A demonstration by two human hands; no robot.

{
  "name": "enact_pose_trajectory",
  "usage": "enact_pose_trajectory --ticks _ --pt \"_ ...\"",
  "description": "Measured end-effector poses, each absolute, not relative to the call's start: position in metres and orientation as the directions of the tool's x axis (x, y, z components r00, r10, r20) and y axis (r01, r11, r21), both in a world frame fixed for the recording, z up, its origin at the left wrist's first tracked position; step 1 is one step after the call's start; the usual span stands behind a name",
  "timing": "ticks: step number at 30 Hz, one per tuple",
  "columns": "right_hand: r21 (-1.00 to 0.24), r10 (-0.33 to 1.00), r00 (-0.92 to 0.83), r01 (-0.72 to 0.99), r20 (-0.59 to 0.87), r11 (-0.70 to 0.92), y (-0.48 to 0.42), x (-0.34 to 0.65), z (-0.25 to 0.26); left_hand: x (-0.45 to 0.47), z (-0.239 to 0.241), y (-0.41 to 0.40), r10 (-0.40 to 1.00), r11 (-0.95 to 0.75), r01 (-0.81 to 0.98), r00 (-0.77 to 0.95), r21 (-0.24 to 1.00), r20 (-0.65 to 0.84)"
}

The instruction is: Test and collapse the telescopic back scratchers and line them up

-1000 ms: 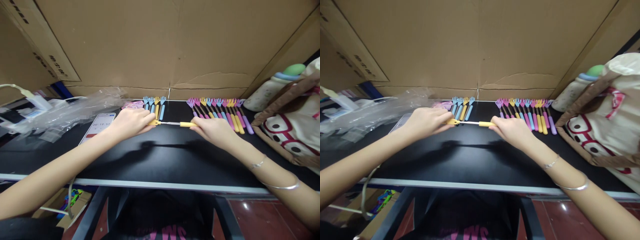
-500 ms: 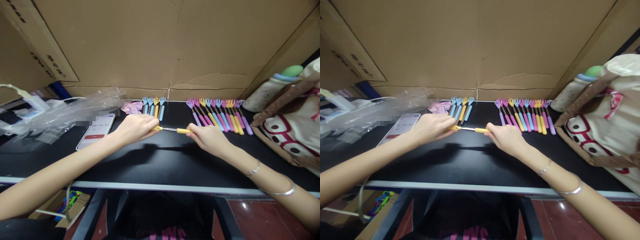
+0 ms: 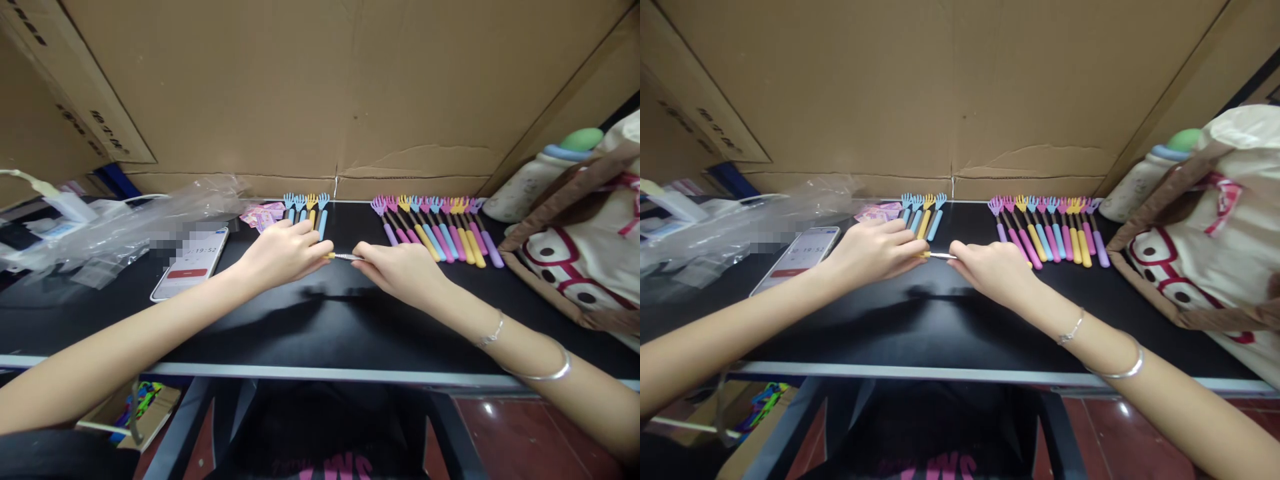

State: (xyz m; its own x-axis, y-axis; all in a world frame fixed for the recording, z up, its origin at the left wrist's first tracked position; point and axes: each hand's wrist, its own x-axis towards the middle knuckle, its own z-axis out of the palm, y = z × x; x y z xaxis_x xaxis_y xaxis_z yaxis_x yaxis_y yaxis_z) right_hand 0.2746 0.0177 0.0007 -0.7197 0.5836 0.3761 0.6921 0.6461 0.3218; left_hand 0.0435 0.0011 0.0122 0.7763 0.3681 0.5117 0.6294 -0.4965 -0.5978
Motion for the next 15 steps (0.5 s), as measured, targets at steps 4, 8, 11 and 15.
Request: enact_pose_trajectory --ticks 4,8,11,15 --pt "0.28 0.633 -0.686 0.726 0.359 0.628 0.017 0.271 0.003 0.048 0.009 -0.003 0.35 -0.389 0.613 0.789 -0.688 0.505" --pt "0.191 0.672 -0.678 0.732 0.297 0.654 0.015 0.268 0.004 0.049 0.005 0.0 0.338 -0.408 0.613 0.79 -0.676 0.512" --pt "0.237 0.649 -0.699 0.714 0.299 0.659 0.018 0.27 0.005 0.047 0.004 0.004 0.305 -0.453 0.607 0.794 -0.653 0.527" --pt "0.393 0.575 -0.727 0.687 0.377 0.611 0.029 0.284 0.005 0.035 0.005 0.005 0.339 -0.453 0.632 0.774 -0.629 0.534"
